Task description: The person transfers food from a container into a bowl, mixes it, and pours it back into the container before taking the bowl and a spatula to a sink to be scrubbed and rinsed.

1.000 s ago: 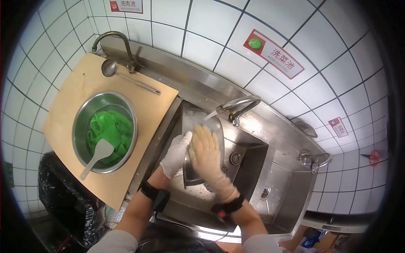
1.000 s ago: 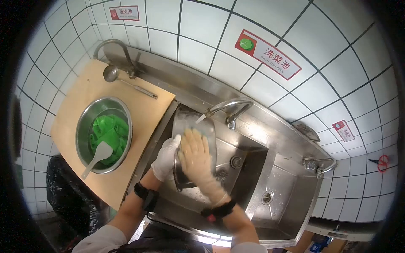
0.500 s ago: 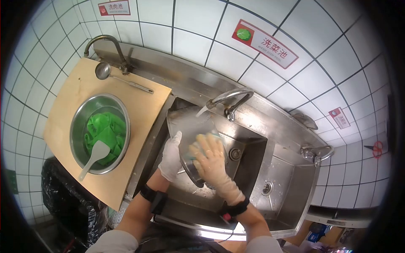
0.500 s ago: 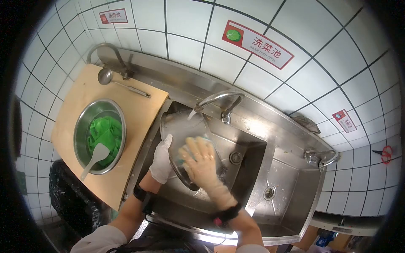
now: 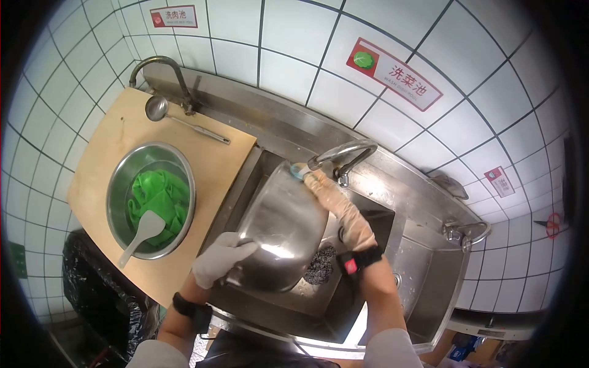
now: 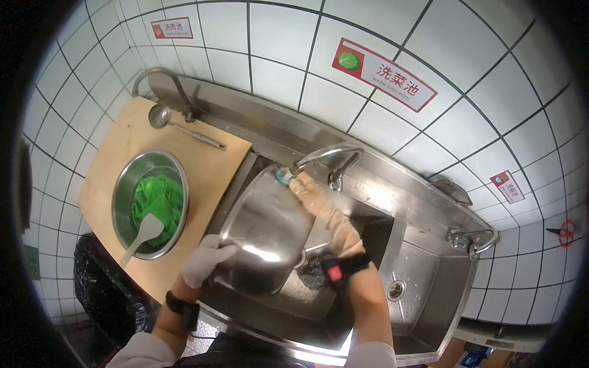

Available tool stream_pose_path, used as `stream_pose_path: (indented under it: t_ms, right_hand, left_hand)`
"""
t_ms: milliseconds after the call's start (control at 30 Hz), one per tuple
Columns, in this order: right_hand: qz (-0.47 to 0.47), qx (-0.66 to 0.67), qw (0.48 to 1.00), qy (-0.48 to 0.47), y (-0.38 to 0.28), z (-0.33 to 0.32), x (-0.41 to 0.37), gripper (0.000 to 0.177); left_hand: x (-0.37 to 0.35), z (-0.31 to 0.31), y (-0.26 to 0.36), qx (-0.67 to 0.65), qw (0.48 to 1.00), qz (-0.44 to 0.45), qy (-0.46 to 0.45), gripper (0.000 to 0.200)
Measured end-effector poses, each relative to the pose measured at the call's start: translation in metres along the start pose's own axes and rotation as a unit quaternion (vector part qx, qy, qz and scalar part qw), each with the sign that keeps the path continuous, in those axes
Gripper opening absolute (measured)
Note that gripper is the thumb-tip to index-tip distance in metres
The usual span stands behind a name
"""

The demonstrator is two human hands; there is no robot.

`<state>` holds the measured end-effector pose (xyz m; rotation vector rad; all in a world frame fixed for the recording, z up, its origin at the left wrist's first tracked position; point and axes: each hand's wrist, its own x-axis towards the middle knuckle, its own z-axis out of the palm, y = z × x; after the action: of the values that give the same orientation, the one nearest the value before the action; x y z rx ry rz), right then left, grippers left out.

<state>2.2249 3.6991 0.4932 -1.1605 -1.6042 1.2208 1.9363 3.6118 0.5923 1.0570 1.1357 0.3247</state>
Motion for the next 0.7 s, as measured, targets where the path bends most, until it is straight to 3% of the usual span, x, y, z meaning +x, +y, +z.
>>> stream_pose_path:
  t_ms: [33, 67, 100, 133, 200, 233, 300, 400, 433, 500, 533, 567, 600, 667, 700]
  right_hand:
    - [0.081, 0.060, 0.995, -0.008, 0.004, -0.009, -0.001, 0.037]
    - [0.160, 0.119, 0.980, -0.016, 0.008, -0.015, -0.001, 0.034]
    - [0.192, 0.134, 0.972, 0.017, -0.002, -0.012, -0.009, 0.037]
    - [0.193, 0.133, 0.972, 0.013, 0.002, -0.009, -0.018, 0.037]
    - [0.250, 0.144, 0.957, 0.010, 0.016, -0.002, -0.042, 0.037]
    - [0.252, 0.142, 0.957, 0.011, 0.026, 0.004, -0.058, 0.037]
    - [0.287, 0.305, 0.903, 0.092, 0.049, 0.020, -0.097, 0.038]
    - [0.318, 0.525, 0.762, 0.207, 0.072, 0.044, -0.155, 0.039]
    - [0.319, 0.523, 0.763, 0.206, 0.071, 0.052, -0.169, 0.039]
    - [0.336, 0.279, 0.873, 0.215, 0.067, 0.083, -0.197, 0.044]
    - [0.180, 0.394, 0.864, 0.257, 0.069, 0.107, -0.204, 0.047]
    - [0.203, 0.580, 0.754, 0.234, 0.077, 0.110, -0.211, 0.050]
    - [0.214, 0.739, 0.607, 0.201, 0.058, 0.113, -0.204, 0.054]
    - [0.252, 0.718, 0.606, 0.231, 0.029, 0.115, -0.200, 0.056]
    - [0.271, 0.638, 0.673, 0.258, 0.024, 0.118, -0.203, 0.055]
  left_hand:
    - [-0.003, -0.011, -0.007, 0.000, 1.000, 0.000, 0.000, 0.026]
    - [-0.007, -0.022, -0.018, -0.091, 0.995, 0.003, 0.030, 0.028]
    - [-0.010, -0.028, -0.027, -0.181, 0.982, 0.006, 0.061, 0.031]
    - [-0.010, -0.027, -0.032, -0.183, 0.981, 0.005, 0.063, 0.031]
    - [-0.007, -0.020, -0.038, -0.417, 0.902, 0.082, 0.076, 0.036]
    - [-0.007, -0.016, -0.037, -0.419, 0.901, 0.081, 0.074, 0.036]
    - [-0.008, -0.009, -0.033, -0.454, 0.879, 0.091, 0.113, 0.038]
    - [0.006, -0.005, -0.041, -0.458, 0.881, 0.085, 0.089, 0.038]
    - [0.012, -0.001, -0.041, -0.460, 0.879, 0.085, 0.089, 0.038]
    - [0.021, 0.012, -0.039, -0.400, 0.906, 0.113, 0.077, 0.037]
    - [0.025, 0.021, -0.037, -0.401, 0.906, 0.111, 0.077, 0.037]
    - [0.030, 0.030, -0.035, -0.369, 0.917, 0.119, 0.087, 0.035]
    - [0.035, 0.039, -0.035, -0.337, 0.928, 0.126, 0.096, 0.034]
    - [0.052, 0.052, -0.045, -0.334, 0.930, 0.127, 0.085, 0.033]
    - [0.057, 0.058, -0.050, -0.331, 0.932, 0.128, 0.074, 0.032]
